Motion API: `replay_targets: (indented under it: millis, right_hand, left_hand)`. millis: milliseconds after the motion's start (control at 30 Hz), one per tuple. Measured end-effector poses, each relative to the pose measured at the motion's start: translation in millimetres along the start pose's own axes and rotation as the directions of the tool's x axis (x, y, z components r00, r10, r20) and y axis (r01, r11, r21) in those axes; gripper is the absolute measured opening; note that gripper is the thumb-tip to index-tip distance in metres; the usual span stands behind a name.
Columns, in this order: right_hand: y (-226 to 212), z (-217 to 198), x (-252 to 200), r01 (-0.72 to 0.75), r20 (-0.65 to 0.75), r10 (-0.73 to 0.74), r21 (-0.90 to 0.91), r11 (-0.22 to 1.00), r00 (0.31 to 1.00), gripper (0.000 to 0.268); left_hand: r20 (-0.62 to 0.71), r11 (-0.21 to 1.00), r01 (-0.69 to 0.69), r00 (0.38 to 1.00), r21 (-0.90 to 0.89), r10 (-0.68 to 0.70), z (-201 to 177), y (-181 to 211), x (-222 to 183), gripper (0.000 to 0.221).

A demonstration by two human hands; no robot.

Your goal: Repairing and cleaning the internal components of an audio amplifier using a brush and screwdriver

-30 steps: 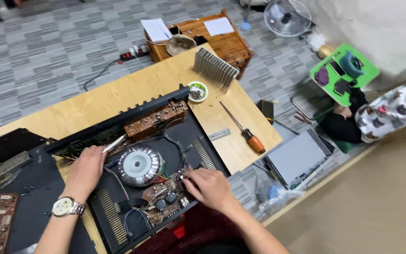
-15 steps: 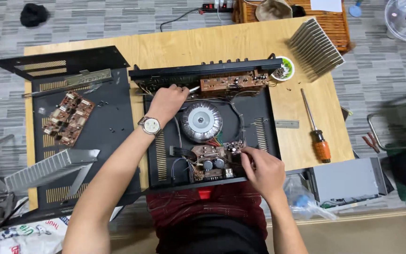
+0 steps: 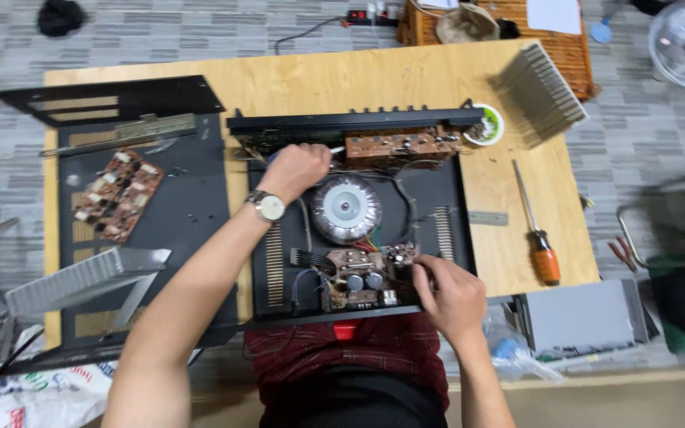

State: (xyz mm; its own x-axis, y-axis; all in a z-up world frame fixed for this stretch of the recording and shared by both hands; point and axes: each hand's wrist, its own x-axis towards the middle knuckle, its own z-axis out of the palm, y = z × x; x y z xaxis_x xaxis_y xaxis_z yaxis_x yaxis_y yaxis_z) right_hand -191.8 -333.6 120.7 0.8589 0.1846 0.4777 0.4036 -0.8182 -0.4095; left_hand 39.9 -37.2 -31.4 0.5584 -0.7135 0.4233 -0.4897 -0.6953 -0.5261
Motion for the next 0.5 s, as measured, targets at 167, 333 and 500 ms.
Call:
replay_targets:
  millis: [167,333,500]
  right_hand:
    - [2,2,-4,-0.015,0.005,0.015,0.005,1.0,1.0,0.007]
    - [4,4,-6,-0.039,0.007,0.039,-0.006,0.999,0.999,0.008]
    - [6,6,-7,-0.036,0.001,0.036,-0.012,0.999,0.999,0.007]
  left_hand:
    - [-0.078,1.0,-0.01,0.997,0.028,0.012,7,13,4,0.011]
    - [-0.107,0.998,0.024,0.994,0.064,-0.017,-3,11,6,0.012]
    - [-0.068,0.999,0.046,0.997,0.01,-0.045,-12,9,6,0.013]
